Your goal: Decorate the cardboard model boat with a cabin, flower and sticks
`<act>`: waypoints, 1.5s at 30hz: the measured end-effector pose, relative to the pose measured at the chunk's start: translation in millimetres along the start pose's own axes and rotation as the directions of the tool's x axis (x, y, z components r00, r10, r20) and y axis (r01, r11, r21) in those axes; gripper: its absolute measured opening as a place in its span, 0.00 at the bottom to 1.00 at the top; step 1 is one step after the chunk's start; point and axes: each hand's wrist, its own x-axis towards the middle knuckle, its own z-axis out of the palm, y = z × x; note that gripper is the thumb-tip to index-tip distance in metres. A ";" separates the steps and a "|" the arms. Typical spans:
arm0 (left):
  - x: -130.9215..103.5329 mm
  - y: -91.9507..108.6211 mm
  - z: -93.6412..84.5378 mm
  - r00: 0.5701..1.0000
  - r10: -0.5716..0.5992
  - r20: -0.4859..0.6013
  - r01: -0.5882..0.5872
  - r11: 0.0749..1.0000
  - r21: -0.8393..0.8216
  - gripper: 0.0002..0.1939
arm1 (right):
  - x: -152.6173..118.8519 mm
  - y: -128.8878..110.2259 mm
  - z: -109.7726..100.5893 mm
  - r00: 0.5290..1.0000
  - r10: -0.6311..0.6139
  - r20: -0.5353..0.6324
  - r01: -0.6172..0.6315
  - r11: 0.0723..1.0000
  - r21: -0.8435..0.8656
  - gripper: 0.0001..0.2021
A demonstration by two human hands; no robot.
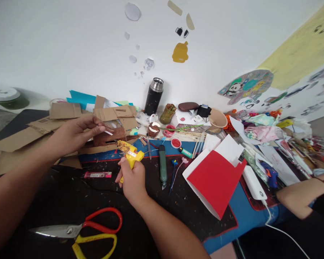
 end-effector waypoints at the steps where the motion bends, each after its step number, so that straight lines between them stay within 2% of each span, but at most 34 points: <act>1: 0.0 -0.6 0.2 1.000 0.002 0.004 -0.002 1.000 -0.004 0.25 | -0.1 0.0 0.4 1.000 0.000 0.000 0.000 1.000 0.000 0.26; 11: -0.6 0.1 -1.2 1.000 0.010 -0.013 -0.010 1.000 0.007 0.24 | -1.5 -0.1 4.6 1.000 0.013 0.013 -0.013 1.000 0.020 0.25; 21: -0.4 2.3 -0.5 1.000 0.014 -0.014 -0.014 1.000 -0.018 0.27 | -1.4 -1.3 8.1 0.999 0.028 0.025 -0.029 0.999 0.037 0.25; 31: 1.1 -8.6 2.3 1.000 0.009 0.009 -0.009 0.999 -0.035 0.25 | -1.1 -0.1 12.7 0.998 0.028 0.048 -0.029 0.999 0.033 0.24; 39: -0.1 -0.3 -0.4 1.000 0.011 -0.007 -0.011 1.000 -0.021 0.27 | -1.2 3.2 14.1 0.998 0.020 0.067 -0.022 0.999 0.029 0.23; 45: 0.7 -1.3 0.3 1.000 0.014 -0.007 -0.014 1.000 -0.012 0.29 | -1.5 3.3 15.7 0.997 0.017 0.072 -0.019 1.000 0.025 0.22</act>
